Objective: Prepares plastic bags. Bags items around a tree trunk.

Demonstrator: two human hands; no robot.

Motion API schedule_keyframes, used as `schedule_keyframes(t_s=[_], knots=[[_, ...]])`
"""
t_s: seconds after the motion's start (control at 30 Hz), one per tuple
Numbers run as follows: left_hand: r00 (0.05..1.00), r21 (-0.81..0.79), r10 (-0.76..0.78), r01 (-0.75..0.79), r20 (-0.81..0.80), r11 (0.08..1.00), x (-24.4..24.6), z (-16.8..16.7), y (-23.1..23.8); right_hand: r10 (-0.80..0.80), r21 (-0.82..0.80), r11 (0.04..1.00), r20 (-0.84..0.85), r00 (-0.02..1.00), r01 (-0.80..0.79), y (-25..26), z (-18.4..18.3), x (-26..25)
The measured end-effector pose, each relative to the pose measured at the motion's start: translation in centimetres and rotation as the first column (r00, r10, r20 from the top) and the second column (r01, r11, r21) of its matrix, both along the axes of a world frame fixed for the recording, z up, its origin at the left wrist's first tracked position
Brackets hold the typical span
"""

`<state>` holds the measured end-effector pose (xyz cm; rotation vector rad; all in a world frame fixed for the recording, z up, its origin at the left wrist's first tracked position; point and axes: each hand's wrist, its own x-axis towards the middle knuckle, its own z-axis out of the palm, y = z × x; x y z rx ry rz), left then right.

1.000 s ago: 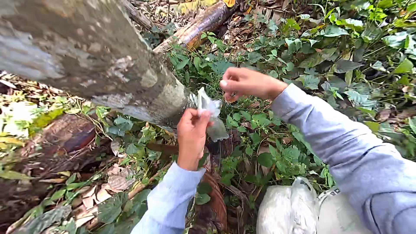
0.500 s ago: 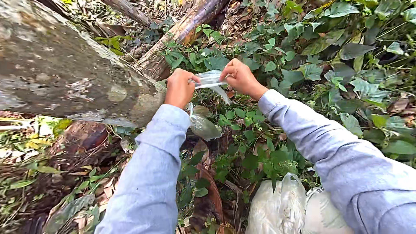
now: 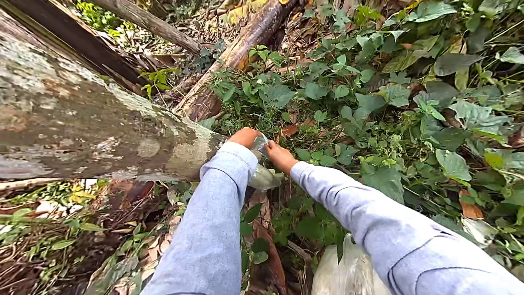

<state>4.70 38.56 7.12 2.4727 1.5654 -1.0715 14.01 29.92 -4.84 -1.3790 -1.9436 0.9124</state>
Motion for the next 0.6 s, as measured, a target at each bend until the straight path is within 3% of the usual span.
schedule_keyframes(t_s=[0.27, 0.4, 0.6], knots=[[0.966, -0.148, -0.041, 0.003, -0.254, 0.989, -0.1, -1.0, 0.5, 0.208, -0.163, 0.962, -0.077, 0.975, -0.218, 0.1, -0.5, -2.2], [0.938, -0.16, -0.033, -0.024, -0.345, 0.987, 1.2, -0.6, -0.5, 0.193, -0.155, 0.961, -0.211, 0.958, -0.228, 0.1, -1.5, -2.3], [0.943, -0.176, -0.062, 0.004, -0.328, 0.984, 0.8, -0.2, -0.1, 0.226, -0.182, 0.947, -0.215, 0.95, -0.266, 0.1, 0.0, -1.0]])
